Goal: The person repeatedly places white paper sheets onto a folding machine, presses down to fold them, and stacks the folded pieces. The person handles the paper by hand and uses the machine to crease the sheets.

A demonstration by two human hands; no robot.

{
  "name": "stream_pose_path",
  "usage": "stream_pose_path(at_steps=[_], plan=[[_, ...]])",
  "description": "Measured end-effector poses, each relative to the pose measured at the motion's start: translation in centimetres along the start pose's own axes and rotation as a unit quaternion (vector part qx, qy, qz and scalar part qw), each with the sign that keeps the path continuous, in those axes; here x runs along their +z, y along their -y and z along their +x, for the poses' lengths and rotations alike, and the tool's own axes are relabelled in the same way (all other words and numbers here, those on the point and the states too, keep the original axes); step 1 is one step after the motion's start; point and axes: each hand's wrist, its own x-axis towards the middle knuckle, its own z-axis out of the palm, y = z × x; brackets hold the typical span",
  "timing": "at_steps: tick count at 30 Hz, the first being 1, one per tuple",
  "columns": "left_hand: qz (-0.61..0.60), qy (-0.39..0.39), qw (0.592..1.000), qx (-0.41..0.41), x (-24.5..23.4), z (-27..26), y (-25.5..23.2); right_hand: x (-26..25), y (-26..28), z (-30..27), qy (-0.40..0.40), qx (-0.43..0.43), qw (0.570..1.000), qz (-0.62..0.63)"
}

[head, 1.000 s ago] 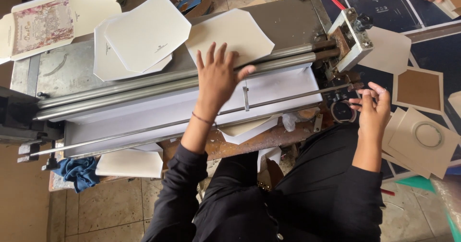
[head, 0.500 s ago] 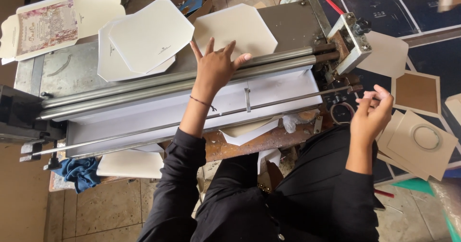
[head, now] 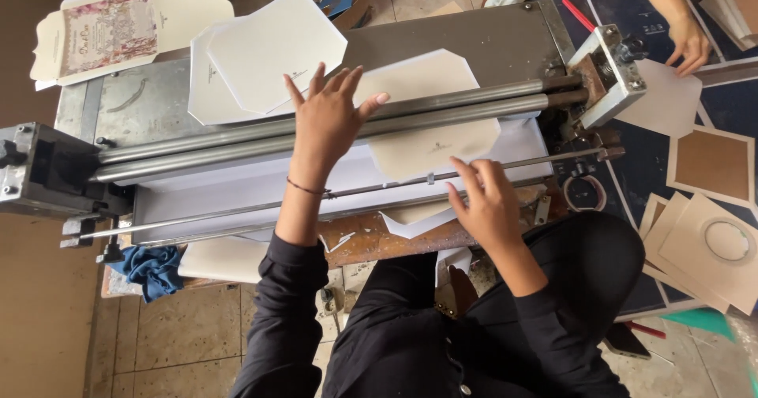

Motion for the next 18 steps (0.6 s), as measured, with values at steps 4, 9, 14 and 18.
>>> stream_pose_path(at_steps=[4,9,14,18], plan=[[0.025,0.0,0.999,-0.023,-0.9,-0.4,2.9,0.6,0.9,-0.1,0.008,-0.043,0.998,-0.051],[0.065,0.0,0.995,-0.079,-0.2,1.0,8.2,-3.7,2.6,0.1,0.057,-0.087,0.992,-0.071],[0.097,0.034,0.991,-0.091,3.2,3.2,13.3,-10.0,4.5,1.3,0.02,-0.084,0.995,-0.054],[0.165,0.003,0.986,-0.023,3.4,4.0,14.6,-13.8,4.2,2.3,-0.045,-0.063,0.995,-0.067]])
